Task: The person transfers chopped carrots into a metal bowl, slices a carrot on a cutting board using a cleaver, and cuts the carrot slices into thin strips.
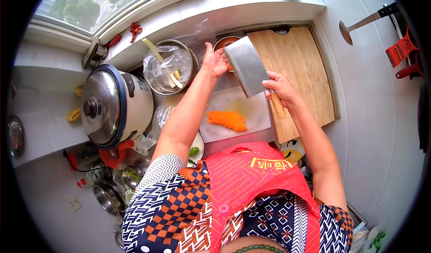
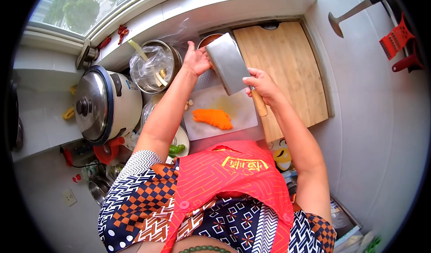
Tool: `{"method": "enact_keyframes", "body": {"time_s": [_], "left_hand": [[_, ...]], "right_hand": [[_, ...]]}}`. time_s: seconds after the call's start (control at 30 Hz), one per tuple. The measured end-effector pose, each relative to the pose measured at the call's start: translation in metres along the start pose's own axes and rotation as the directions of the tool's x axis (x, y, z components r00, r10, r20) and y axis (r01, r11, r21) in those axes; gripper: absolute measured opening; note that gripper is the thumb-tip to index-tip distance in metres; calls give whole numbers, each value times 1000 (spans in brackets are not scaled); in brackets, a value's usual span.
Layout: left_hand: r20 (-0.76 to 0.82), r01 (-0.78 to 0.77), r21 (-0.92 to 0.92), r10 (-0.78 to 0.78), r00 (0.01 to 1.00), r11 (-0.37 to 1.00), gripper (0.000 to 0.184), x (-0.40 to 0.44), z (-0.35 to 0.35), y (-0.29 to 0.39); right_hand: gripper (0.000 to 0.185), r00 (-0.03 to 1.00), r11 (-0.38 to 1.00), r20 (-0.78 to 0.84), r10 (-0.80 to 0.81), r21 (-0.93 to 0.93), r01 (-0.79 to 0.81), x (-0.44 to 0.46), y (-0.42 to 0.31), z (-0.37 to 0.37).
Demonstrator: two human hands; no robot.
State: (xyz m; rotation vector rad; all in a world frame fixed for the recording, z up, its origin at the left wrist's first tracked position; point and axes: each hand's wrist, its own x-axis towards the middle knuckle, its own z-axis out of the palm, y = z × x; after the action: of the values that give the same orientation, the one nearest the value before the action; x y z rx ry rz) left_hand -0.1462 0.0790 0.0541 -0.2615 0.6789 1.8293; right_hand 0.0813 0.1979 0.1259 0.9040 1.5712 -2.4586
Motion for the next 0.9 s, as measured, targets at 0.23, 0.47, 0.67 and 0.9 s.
{"method": "enact_keyframes", "body": {"time_s": [0.23, 0.47, 0.67, 0.9], "left_hand": [[-50, -19, -86, 15, 999, 996, 104, 3, -2, 8], [-68, 60, 46, -57, 996, 997, 104, 7, -7, 8], [86, 141, 17, -141, 986, 990, 102, -7, 5, 2], [-199, 6, 529, 117, 973, 849, 52, 2, -21, -6]], "right_hand": [[33, 1000, 997, -4, -3, -81, 3, 23, 18, -24], [29, 998, 996, -34, -58, -74, 55, 16, 4, -21], [28, 999, 994, -32, -37, -108, 33, 31, 3, -15], [29, 987, 982, -132, -93, -174, 69, 22, 1, -10]]}}
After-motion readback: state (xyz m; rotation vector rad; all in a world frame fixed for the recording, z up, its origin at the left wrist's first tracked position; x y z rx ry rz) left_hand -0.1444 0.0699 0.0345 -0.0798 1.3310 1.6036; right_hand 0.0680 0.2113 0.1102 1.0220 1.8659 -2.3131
